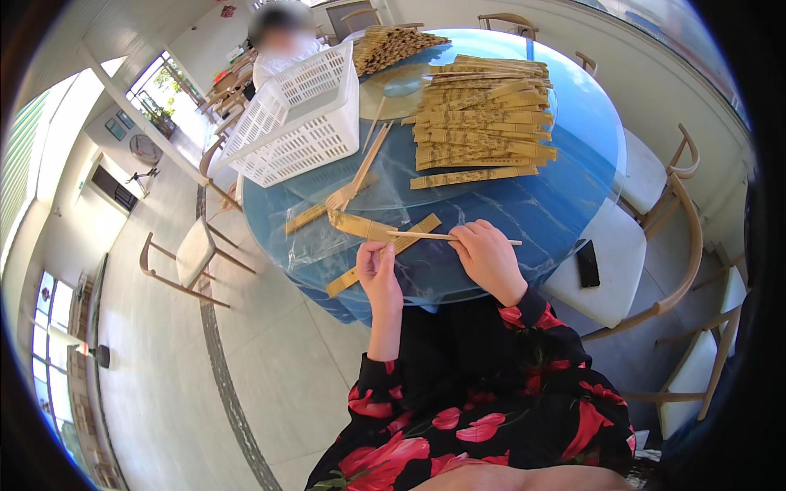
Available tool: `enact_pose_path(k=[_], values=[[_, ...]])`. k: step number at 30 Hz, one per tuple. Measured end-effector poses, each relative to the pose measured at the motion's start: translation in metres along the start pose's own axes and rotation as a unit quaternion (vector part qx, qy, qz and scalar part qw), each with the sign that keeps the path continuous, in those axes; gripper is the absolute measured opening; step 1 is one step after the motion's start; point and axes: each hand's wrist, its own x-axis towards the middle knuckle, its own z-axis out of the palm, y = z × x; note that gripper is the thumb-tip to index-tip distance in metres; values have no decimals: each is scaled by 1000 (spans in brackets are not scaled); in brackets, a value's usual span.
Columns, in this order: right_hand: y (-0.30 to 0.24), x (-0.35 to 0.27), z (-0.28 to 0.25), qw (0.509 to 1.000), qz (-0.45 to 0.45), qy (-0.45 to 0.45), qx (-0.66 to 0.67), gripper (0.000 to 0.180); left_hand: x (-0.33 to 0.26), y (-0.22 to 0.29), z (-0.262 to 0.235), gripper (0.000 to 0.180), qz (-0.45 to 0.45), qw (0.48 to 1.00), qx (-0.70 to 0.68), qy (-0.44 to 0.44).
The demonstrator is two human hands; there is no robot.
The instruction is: The person inserts thin wooden sticks into pre-cut slots on flat bamboo strips at a round table. She repeatedly picks up a strip, aligns a stick, and pushes it into place, then sets the assembled piece aside. Another person is visible across the table also handling similar items.
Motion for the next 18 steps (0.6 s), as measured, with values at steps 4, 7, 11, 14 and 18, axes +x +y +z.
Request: enact_pose_path(k=[4, 7, 11, 14, 18], values=[[-15, -25, -11, 998, 42, 33, 21, 6, -3, 2, -1, 12, 4, 1000, 4, -13], [-39, -40, -12, 993, 76, 12, 90, 9, -31, 16, 14, 10, 6, 997, 30, -72], [-58, -52, -8, 929, 176, -73, 316, 11, -75, 39, 32, 8, -36, 990, 23, -137], [-60, -65, -5, 890, 208, -135, 384, 12, -92, 50, 17, 19, -97, 982, 38, -160], [-72, -79, 0, 815, 225, -249, 473, 18, -90, 67, 4, 46, -144, 980, -64, -118]])
